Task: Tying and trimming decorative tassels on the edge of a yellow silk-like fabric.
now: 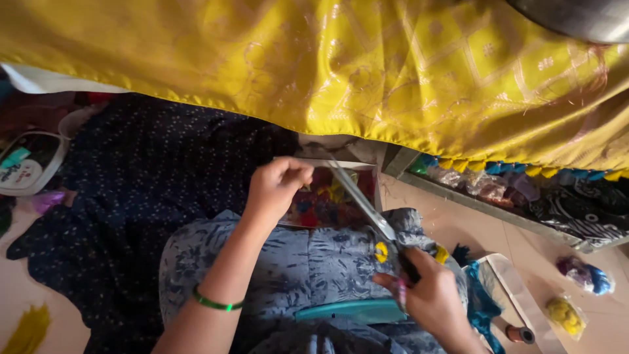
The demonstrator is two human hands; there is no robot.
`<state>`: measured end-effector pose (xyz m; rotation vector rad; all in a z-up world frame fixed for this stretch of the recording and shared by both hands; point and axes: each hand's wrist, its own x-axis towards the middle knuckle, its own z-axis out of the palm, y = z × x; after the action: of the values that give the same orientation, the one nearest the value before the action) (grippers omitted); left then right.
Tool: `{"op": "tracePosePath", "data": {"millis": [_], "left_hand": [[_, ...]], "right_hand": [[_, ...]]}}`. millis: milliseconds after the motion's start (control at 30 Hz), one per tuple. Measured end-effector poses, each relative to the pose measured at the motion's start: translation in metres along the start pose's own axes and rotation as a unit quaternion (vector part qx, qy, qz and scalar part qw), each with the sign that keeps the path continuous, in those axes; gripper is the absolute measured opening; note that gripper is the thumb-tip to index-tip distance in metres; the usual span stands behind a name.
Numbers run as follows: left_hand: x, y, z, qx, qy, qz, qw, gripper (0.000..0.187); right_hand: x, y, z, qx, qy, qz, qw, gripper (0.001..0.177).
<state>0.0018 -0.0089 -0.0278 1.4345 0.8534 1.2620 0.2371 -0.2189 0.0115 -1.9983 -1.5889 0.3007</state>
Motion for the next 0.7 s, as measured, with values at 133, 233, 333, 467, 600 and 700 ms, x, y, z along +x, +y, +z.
{"op": "tracePosePath", "data": {"millis": [133, 233, 333, 467, 600, 700], "left_hand": [[-0.017, -0.029, -0.017, 0.078, 0.048, -0.002, 0.996, 0.009], [-0.032, -0.043, -0.042, 0.089, 0.080, -0.030, 0.992, 0.010], [-0.046, -0.051, -0.057, 0.090, 0.092, -0.044, 0.991, 0.012], [-0.051, -0.075, -0.047, 0.103, 0.060, -0.080, 0.990, 0.016], [-0.054, -0.085, -0.007, 0.110, -0.007, -0.108, 0.988, 0.018], [-0.062, -0.077, 0.034, 0.139, -0.053, -0.072, 0.986, 0.018]], "right_hand": [[0.000, 0.001, 0.014, 0.052, -0.048, 0.026, 0.997, 0.042], [-0.011, 0.020, 0.013, 0.054, -0.092, -0.003, 0.994, 0.036], [-0.036, 0.073, 0.016, 0.019, -0.144, -0.107, 0.984, 0.033], [-0.083, 0.143, 0.019, -0.049, -0.284, -0.030, 0.957, 0.035], [-0.101, 0.136, -0.004, 0.011, -0.310, -0.086, 0.947, 0.040], [-0.101, 0.126, -0.012, 0.009, -0.232, -0.152, 0.961, 0.045]]}}
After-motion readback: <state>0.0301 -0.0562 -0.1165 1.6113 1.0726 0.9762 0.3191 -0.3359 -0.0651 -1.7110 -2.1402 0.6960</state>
